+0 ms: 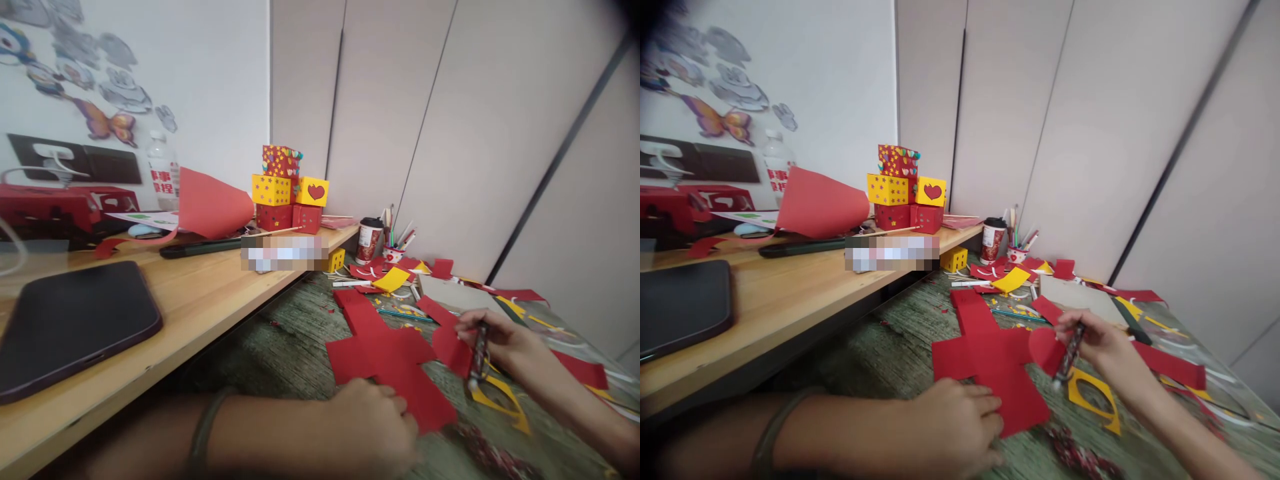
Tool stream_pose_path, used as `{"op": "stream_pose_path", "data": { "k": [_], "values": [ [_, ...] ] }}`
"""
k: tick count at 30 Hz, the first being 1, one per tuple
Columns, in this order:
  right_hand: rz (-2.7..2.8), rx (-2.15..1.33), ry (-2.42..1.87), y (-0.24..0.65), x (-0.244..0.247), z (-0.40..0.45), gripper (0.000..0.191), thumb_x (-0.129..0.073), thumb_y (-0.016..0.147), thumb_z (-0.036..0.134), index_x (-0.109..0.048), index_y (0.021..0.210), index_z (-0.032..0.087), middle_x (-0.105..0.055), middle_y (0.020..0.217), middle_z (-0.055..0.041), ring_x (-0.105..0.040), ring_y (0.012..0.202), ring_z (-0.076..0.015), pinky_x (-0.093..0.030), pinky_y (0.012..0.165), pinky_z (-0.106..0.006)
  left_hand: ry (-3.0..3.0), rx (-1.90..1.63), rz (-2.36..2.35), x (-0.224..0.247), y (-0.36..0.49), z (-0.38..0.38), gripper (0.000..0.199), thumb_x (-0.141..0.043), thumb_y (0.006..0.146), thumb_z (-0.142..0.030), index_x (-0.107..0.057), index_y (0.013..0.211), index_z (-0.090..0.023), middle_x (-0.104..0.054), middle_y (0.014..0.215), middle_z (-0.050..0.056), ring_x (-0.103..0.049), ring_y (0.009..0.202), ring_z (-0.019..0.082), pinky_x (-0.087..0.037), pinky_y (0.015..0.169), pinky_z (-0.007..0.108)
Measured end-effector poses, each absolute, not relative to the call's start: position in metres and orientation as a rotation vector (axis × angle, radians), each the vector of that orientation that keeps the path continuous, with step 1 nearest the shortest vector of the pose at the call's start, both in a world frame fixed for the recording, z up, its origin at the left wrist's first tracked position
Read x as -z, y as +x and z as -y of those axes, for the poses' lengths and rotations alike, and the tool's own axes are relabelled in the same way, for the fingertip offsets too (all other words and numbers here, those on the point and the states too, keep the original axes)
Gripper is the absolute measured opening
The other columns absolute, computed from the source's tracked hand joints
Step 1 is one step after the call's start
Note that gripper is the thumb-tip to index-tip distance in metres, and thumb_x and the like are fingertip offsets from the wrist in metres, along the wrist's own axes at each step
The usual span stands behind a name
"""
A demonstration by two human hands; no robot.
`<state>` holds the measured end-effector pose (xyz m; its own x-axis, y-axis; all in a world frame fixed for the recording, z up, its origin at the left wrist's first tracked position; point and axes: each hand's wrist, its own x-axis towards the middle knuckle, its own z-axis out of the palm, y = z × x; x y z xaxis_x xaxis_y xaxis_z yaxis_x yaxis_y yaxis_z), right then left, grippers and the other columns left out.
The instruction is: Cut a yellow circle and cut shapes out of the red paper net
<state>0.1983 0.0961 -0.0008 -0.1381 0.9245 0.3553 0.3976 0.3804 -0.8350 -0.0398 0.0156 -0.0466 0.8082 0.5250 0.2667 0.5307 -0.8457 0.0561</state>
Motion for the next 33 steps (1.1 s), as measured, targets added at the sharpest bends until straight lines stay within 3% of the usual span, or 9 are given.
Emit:
{"op": "stream_pose_path", "data": {
  "k": [5, 10, 12, 18, 21, 24, 26, 29, 33],
  "values": [
    [1.829, -0.766, -1.113, 0.181, 0.009, -0.067, 0.013, -0.066, 0.062, 0.03, -0.059, 0.071, 0.023, -0.059, 0.072, -0.0029, -0.058, 0.069, -0.0195, -0.051, 0.059, -0.027, -3.305, 1.004, 1.475, 0.022, -0.03, -0.03, 0.054, -0.057, 0.067, -0.05, -0.045, 0.106, -0.013, -0.059, 0.089, 0.011, -0.058, 0.08, 0.024, -0.045, 0.065, 0.035],
    [1.911, -0.667, -1.097, 0.175, 0.012, -0.056, 0.007, -0.058, 0.07, 0.026, -0.057, 0.077, 0.023, -0.06, 0.077, -0.0024, -0.058, 0.071, -0.0191, -0.05, 0.062, -0.027, -3.541, 1.996, 1.669, 0.028, -0.01, -0.056, 0.041, -0.065, 0.063, -0.012, -0.046, 0.099, -0.013, -0.057, 0.072, 0.001, -0.056, 0.064, 0.012, -0.043, 0.06, 0.024],
    [1.914, -0.636, -1.092, 0.178, 0.01, -0.059, 0.008, -0.058, 0.071, 0.027, -0.057, 0.078, 0.023, -0.06, 0.077, -0.0023, -0.058, 0.072, -0.0194, -0.049, 0.063, -0.028, -3.483, 2.163, 1.811, 0.03, -0.007, -0.065, 0.036, -0.062, 0.061, -0.005, -0.049, 0.093, -0.011, -0.054, 0.063, -0.003, -0.053, 0.056, 0.009, -0.042, 0.057, 0.022],
    [1.647, -0.491, -1.162, 0.212, -0.008, -0.089, 0.024, -0.06, 0.066, 0.043, -0.046, 0.074, 0.024, -0.059, 0.081, -0.0031, -0.059, 0.083, -0.0242, -0.047, 0.075, -0.038, -3.35, 2.195, 2.011, 0.028, -0.009, -0.079, 0.03, -0.061, 0.064, -0.01, -0.048, 0.091, -0.009, -0.053, 0.055, -0.004, -0.054, 0.049, 0.009, -0.042, 0.054, 0.021],
    [1.572, -0.508, -1.2, 0.221, -0.013, -0.095, 0.026, -0.053, 0.072, 0.046, -0.038, 0.072, 0.024, -0.06, 0.079, -0.0031, -0.059, 0.084, -0.0237, -0.045, 0.078, -0.041, -3.35, 2.188, 2.03, 0.027, -0.008, -0.08, 0.023, -0.056, 0.069, -0.012, -0.048, 0.09, -0.009, -0.056, 0.058, -0.001, -0.057, 0.052, 0.01, -0.044, 0.055, 0.022],
    [1.659, -0.616, -1.203, 0.214, -0.007, -0.086, 0.027, -0.05, 0.074, 0.047, -0.038, 0.07, 0.023, -0.059, 0.069, -0.0008, -0.061, 0.068, -0.0193, -0.049, 0.068, -0.037, -3.344, 2.176, 2.051, 0.026, -0.005, -0.079, 0.02, -0.055, 0.07, -0.012, -0.048, 0.089, -0.01, -0.057, 0.058, -0.001, -0.058, 0.053, 0.01, -0.044, 0.055, 0.021],
    [1.752, -0.684, -1.18, 0.204, 0.0, -0.076, 0.031, -0.062, 0.066, 0.043, -0.038, 0.069, 0.023, -0.057, 0.07, 0.001, -0.059, 0.063, -0.0166, -0.049, 0.058, -0.03, -3.374, 2.134, 2.045, 0.025, 0.0, -0.079, 0.019, -0.056, 0.07, -0.012, -0.048, 0.087, -0.011, -0.056, 0.055, -0.002, -0.056, 0.051, 0.009, -0.044, 0.054, 0.02],
    [1.83, -0.679, -1.173, 0.193, 0.003, -0.069, 0.03, -0.067, 0.063, 0.036, -0.04, 0.063, 0.022, -0.043, 0.056, 0.0063, -0.046, 0.048, -0.0096, -0.041, 0.043, -0.021, -3.467, 2.033, 1.914, 0.02, 0.008, -0.083, 0.019, -0.058, 0.069, -0.013, -0.048, 0.085, -0.011, -0.054, 0.052, -0.003, -0.054, 0.049, 0.008, -0.043, 0.054, 0.02],
    [1.799, -0.567, -1.197, 0.204, -0.008, -0.08, 0.029, -0.06, 0.069, 0.039, -0.038, 0.064, 0.021, -0.037, 0.055, 0.007, -0.037, 0.044, -0.0074, -0.034, 0.04, -0.02, -3.516, 1.996, 1.597, 0.01, 0.017, -0.094, 0.017, -0.053, 0.074, -0.017, -0.048, 0.09, -0.011, -0.059, 0.064, 0.002, -0.059, 0.061, 0.011, -0.044, 0.061, 0.024]
  ]
}}
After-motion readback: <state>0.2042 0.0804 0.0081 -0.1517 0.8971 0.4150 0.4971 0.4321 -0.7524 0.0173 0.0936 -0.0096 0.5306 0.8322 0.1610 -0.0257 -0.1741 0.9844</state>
